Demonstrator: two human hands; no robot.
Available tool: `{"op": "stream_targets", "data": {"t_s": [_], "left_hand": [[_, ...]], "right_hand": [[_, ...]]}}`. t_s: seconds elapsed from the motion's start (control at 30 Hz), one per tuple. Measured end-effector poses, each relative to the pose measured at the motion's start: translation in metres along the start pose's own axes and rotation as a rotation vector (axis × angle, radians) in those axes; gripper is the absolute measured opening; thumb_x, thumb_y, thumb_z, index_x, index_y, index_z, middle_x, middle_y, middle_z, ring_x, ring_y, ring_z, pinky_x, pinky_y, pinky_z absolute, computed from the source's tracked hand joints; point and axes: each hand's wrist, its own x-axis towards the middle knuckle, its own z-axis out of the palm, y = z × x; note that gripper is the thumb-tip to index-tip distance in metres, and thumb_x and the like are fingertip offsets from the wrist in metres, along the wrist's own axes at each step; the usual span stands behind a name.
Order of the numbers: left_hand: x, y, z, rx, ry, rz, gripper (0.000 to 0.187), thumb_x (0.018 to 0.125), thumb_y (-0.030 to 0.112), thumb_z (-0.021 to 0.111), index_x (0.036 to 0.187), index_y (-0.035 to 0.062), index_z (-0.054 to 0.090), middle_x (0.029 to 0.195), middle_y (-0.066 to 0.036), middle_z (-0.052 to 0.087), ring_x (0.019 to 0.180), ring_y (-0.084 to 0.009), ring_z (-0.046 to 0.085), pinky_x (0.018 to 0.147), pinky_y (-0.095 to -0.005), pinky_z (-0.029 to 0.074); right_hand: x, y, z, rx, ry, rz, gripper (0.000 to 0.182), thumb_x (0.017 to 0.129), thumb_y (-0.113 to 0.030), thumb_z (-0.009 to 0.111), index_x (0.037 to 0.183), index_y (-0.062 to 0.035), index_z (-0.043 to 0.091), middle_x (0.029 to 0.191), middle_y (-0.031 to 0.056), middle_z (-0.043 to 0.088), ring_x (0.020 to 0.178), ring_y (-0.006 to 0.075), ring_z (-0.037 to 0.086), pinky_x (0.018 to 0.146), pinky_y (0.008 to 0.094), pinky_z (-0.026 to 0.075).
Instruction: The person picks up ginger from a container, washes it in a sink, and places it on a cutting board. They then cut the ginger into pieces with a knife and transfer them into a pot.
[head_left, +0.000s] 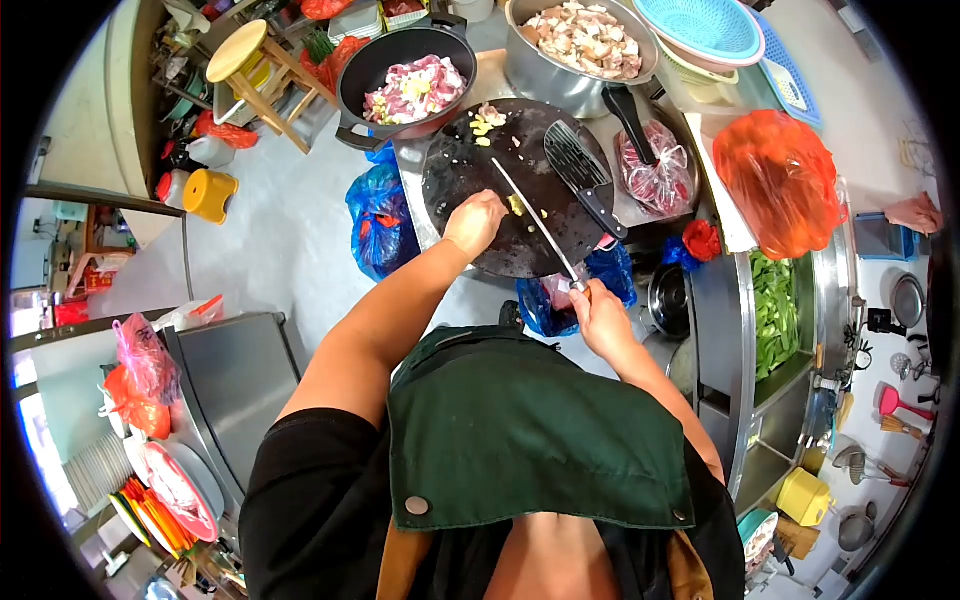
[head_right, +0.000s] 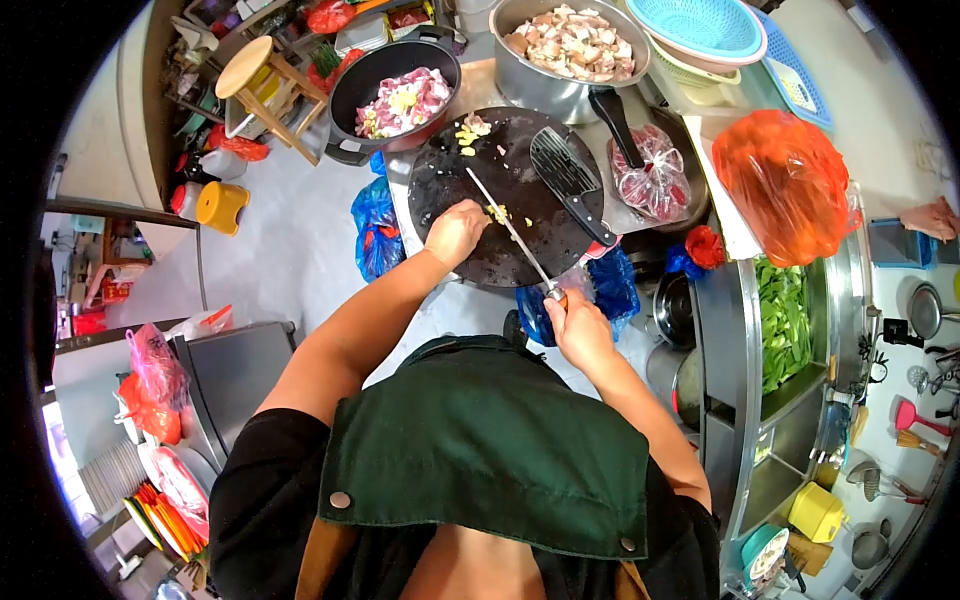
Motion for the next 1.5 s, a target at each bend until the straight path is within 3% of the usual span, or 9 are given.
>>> {"op": "stream_targets", "data": {"t_s": [0.17,0.4,0.57,0.9,1.0,1.17,1.23,1.4,1.5], "left_hand": [[0.009,-0.003,0.006,-0.125,0.084,-0.046,0.009,0.074,0.007,0.056,0.072,0.0022,0.062,0.083,-0.009,0.06,0.081,-0.0265,0.057,0.075,-0.0334,0.047],[0.008,-0.001,0.016,-0.144,0.04,-0.094,0.008,0.074,0.006,0.056,0.072,0.0019,0.062,0.081,-0.009,0.06,0.081,-0.0267,0.058,0.076,-0.0338,0.047],[0.008,0.002,0.01,-0.063,0.069,0.001,0.008,0.073,0.005,0.055,0.067,0.0029,0.059,0.077,-0.01,0.058,0.077,-0.0278,0.057,0.072,-0.0347,0.048],[0.005,0.005,0.01,0.033,0.076,-0.07,0.008,0.073,0.005,0.054,0.066,0.0023,0.058,0.076,-0.011,0.057,0.077,-0.0281,0.057,0.071,-0.0353,0.048],[0.004,0.0,0.007,-0.033,0.051,-0.021,0.009,0.073,0.006,0.054,0.068,0.0026,0.06,0.078,-0.01,0.059,0.078,-0.028,0.058,0.072,-0.0346,0.048],[0.003,0.0,0.01,-0.178,0.152,-0.136,0.002,0.069,0.002,0.06,0.07,0.001,0.06,0.08,-0.01,0.06,0.076,-0.028,0.059,0.07,-0.0339,0.049],[0.003,0.005,0.007,-0.221,0.159,-0.125,0.005,0.069,0.004,0.062,0.073,0.001,0.061,0.081,-0.01,0.06,0.076,-0.0275,0.059,0.07,-0.0339,0.049],[0.01,0.02,0.007,-0.174,0.035,-0.111,0.022,0.066,0.007,0.069,0.086,0.0008,0.061,0.099,-0.011,0.057,0.094,-0.0301,0.054,0.082,-0.035,0.045],[0.019,0.018,0.017,-0.153,0.193,-0.125,0.021,0.067,0.006,0.068,0.086,0.0007,0.061,0.1,-0.011,0.057,0.092,-0.0299,0.054,0.082,-0.035,0.045]], "right_hand": [[-0.002,0.0,-0.006,0.032,0.014,0.014,0.033,0.089,-0.033,0.047,0.092,-0.0011,0.054,0.082,0.0221,0.061,0.078,0.0413,0.057,0.068,0.0468,0.044],[0.0,0.005,-0.002,0.019,0.011,0.018,0.034,0.089,-0.034,0.047,0.091,-0.0003,0.053,0.08,0.0221,0.061,0.077,0.0413,0.057,0.068,0.0464,0.045],[0.001,-0.003,-0.006,-0.003,-0.011,0.01,0.034,0.089,-0.034,0.047,0.091,-0.0007,0.053,0.08,0.0235,0.06,0.078,0.0419,0.057,0.068,0.0477,0.044],[0.003,-0.001,-0.002,-0.035,-0.031,-0.011,0.034,0.089,-0.034,0.047,0.087,-0.0009,0.053,0.08,0.0233,0.06,0.078,0.0425,0.057,0.068,0.0481,0.044],[0.004,-0.005,-0.004,0.035,-0.03,0.0,0.034,0.089,-0.034,0.048,0.087,-0.0005,0.053,0.081,0.0235,0.06,0.078,0.0429,0.056,0.068,0.0479,0.043],[0.006,0.003,-0.008,0.034,-0.034,0.042,0.033,0.089,-0.032,0.048,0.087,0.0004,0.053,0.082,0.0242,0.059,0.08,0.042,0.056,0.068,0.0468,0.043],[0.003,0.004,-0.011,0.042,-0.005,0.006,0.032,0.089,-0.031,0.047,0.087,0.0005,0.053,0.081,0.0236,0.059,0.08,0.0414,0.056,0.069,0.0465,0.043],[-0.001,0.012,-0.014,0.01,0.017,0.016,0.032,0.09,-0.031,0.046,0.088,0.0007,0.052,0.08,0.0229,0.059,0.079,0.0412,0.057,0.068,0.0455,0.044],[-0.001,0.008,-0.018,0.017,0.0,0.048,0.032,0.09,-0.031,0.046,0.088,0.0006,0.052,0.079,0.0231,0.06,0.078,0.0411,0.057,0.067,0.0458,0.044]]}}
